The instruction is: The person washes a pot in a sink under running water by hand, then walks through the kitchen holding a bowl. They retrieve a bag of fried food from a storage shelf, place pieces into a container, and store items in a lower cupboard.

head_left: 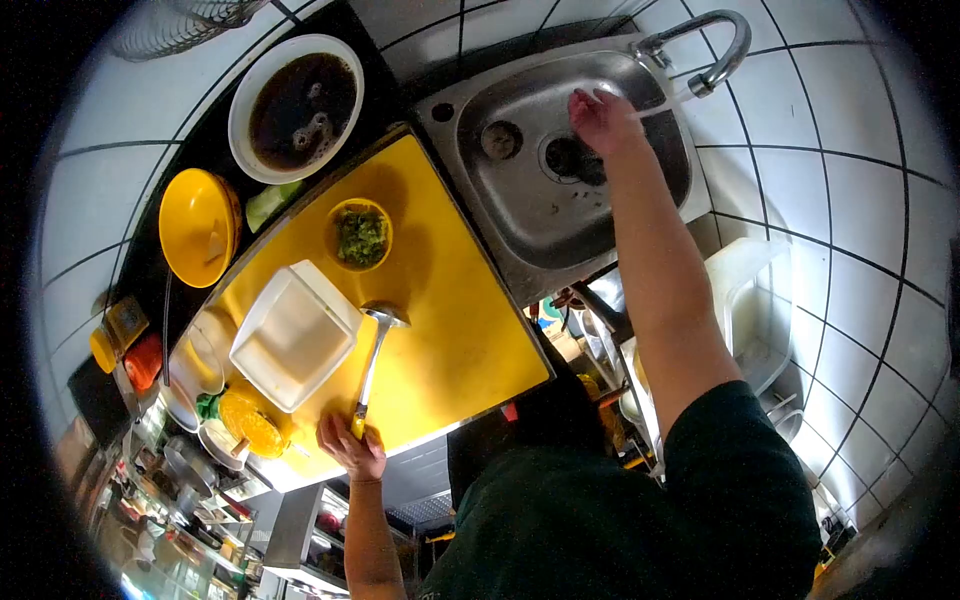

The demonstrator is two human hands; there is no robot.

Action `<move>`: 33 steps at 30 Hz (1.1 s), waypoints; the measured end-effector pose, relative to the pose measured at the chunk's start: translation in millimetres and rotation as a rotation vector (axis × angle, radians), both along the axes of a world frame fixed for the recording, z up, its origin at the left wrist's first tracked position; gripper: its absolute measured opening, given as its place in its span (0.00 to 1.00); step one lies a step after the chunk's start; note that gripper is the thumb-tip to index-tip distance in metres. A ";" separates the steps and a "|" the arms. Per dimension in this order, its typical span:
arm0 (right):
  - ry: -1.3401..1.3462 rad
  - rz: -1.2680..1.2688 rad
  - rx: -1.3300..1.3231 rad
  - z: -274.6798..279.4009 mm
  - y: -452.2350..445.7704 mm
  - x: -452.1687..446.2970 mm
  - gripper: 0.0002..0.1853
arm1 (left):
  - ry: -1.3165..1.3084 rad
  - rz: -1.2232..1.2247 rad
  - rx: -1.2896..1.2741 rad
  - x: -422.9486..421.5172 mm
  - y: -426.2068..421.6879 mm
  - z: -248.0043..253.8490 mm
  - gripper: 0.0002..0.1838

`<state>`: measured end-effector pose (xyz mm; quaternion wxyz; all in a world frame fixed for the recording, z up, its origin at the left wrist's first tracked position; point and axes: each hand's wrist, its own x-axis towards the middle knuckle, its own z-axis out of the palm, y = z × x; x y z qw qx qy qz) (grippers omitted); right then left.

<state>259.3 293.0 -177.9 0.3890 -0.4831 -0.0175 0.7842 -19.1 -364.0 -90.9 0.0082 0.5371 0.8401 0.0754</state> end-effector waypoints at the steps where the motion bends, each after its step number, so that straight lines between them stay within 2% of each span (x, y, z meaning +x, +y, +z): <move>1: 0.068 0.043 0.016 -4.5 5.8 3.2 0.14 | -0.003 -0.004 0.005 -0.4 0.4 -0.2 0.36; 3: 0.203 0.129 0.049 -13.5 13.5 16.4 0.14 | -0.008 -0.009 0.008 -1.1 1.0 0.0 0.36; 6: 0.213 0.094 0.007 -17.5 14.1 26.2 0.16 | -0.014 -0.012 0.012 -0.8 4.9 1.8 0.35; 12: -0.032 0.101 0.092 -5.0 0.4 13.7 0.14 | -0.008 -0.007 0.005 -1.3 3.8 1.2 0.35; 15: -0.160 -0.007 0.100 -11.3 -3.2 11.1 0.11 | -0.009 -0.020 0.010 -1.7 5.5 1.3 0.34; 18: -0.747 0.464 0.350 -0.6 -26.0 -11.0 0.18 | 0.000 -0.026 0.008 -1.4 6.2 2.4 0.34; 20: -1.180 0.972 0.680 23.9 -50.0 -41.5 0.28 | 0.010 -0.030 0.003 -0.8 8.6 3.3 0.34; 22: -1.770 1.330 1.291 -15.4 -74.6 -66.3 0.36 | -0.006 -0.028 0.008 0.6 14.6 7.1 0.34; 24: -1.410 1.261 1.389 -42.6 -91.2 -76.1 0.38 | -0.001 -0.007 -0.007 2.1 12.5 6.0 0.35; 27: -1.441 1.312 1.427 -49.5 -103.2 -67.1 0.36 | -0.007 -0.007 -0.008 1.0 8.6 4.0 0.35; 30: -1.736 1.183 1.299 -63.0 -109.5 -23.5 0.38 | -0.012 0.005 -0.011 1.1 6.2 3.0 0.35; 33: -1.978 1.281 1.291 -87.2 -96.0 25.9 0.37 | 0.001 -0.019 -0.039 0.3 8.3 5.4 0.35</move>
